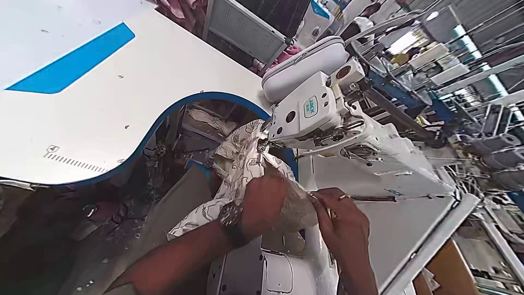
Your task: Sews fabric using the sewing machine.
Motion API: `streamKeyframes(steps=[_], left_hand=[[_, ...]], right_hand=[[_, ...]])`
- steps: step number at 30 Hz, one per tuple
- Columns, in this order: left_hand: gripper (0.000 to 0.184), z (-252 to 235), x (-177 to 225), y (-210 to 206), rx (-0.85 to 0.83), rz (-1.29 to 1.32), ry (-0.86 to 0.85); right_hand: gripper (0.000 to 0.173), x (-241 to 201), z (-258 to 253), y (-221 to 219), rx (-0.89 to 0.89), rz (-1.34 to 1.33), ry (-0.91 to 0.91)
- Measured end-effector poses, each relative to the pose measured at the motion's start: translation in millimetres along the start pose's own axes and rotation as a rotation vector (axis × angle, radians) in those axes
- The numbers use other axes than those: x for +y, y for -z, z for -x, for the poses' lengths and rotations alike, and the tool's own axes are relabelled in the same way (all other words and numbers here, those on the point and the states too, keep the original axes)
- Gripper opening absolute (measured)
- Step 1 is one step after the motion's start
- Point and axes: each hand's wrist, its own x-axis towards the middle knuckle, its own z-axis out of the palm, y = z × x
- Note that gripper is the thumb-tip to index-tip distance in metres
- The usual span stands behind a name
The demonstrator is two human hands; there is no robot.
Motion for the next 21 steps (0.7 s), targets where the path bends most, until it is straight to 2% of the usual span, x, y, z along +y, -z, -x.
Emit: streamKeyframes(steps=[1,3,4,5,7,9,12,16,21], left_hand=[[0.052,21,-4,-7,0.073,0.021,0.039],[0.065,54,-31,-36,0.497,0.01,0.025],[0.057,64,-42,-48,0.613,0.033,0.014],[0.041,70,-49,-58,0.656,0.082,-0.002],[0.024,70,-55,-73,0.698,0.16,-0.048],[0.016,66,-57,-80,0.746,0.196,-0.101],[0.009,49,-65,-76,0.772,0.235,-0.165],[0.016,54,-67,-81,0.76,0.368,-0.185],[0.019,39,-71,-83,0.852,0.31,-0.218]], right_hand=[[0.028,-1,13,-6,-0.018,-0.019,-0.019],[0.022,-15,44,-26,-0.007,-0.105,-0.063],[0.02,-29,59,-34,0.006,-0.172,-0.078],[0.017,-46,69,-37,0.021,-0.23,-0.079],[0.012,-81,71,-36,0.053,-0.265,-0.022],[0.011,-103,69,-34,0.065,-0.186,0.058],[0.013,-100,62,-50,0.164,-0.076,0.13],[0.005,-89,47,-57,0.198,-0.162,0.062],[0.016,-81,41,-83,0.254,-0.2,0.104]])
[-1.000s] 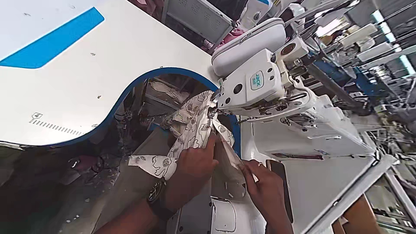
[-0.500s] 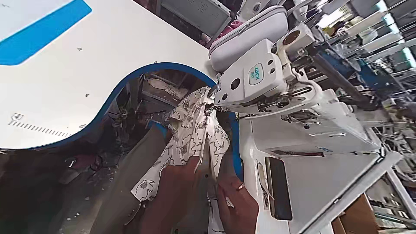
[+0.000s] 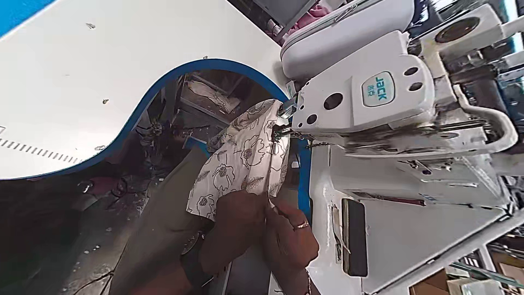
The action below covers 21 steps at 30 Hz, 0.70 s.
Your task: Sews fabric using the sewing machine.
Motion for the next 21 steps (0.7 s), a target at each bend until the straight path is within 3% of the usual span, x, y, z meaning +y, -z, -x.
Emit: streamKeyframes(steps=[6,10,14,17,19,21], left_hand=[[0.019,-25,-8,-11,0.087,-0.2,-0.125],[0.019,-41,-13,-21,0.085,-0.26,-0.137],[0.026,-49,-20,-21,0.041,-0.149,-0.089],[0.025,-30,-34,4,-0.042,-0.005,0.094],[0.024,-24,-53,12,-0.182,-0.053,0.222],[0.029,-6,-79,-15,-0.381,0.026,0.289]], right_hand=[[0.018,4,-13,-13,-0.005,0.025,-0.058],[0.025,1,-17,-18,-0.168,0.06,-0.148],[0.033,2,-25,-18,-0.299,0.108,-0.153],[0.04,7,-35,-17,-0.335,0.048,-0.102],[0.033,4,-36,-20,-0.296,-0.04,-0.056],[0.029,-8,-26,-23,-0.314,-0.113,0.049]])
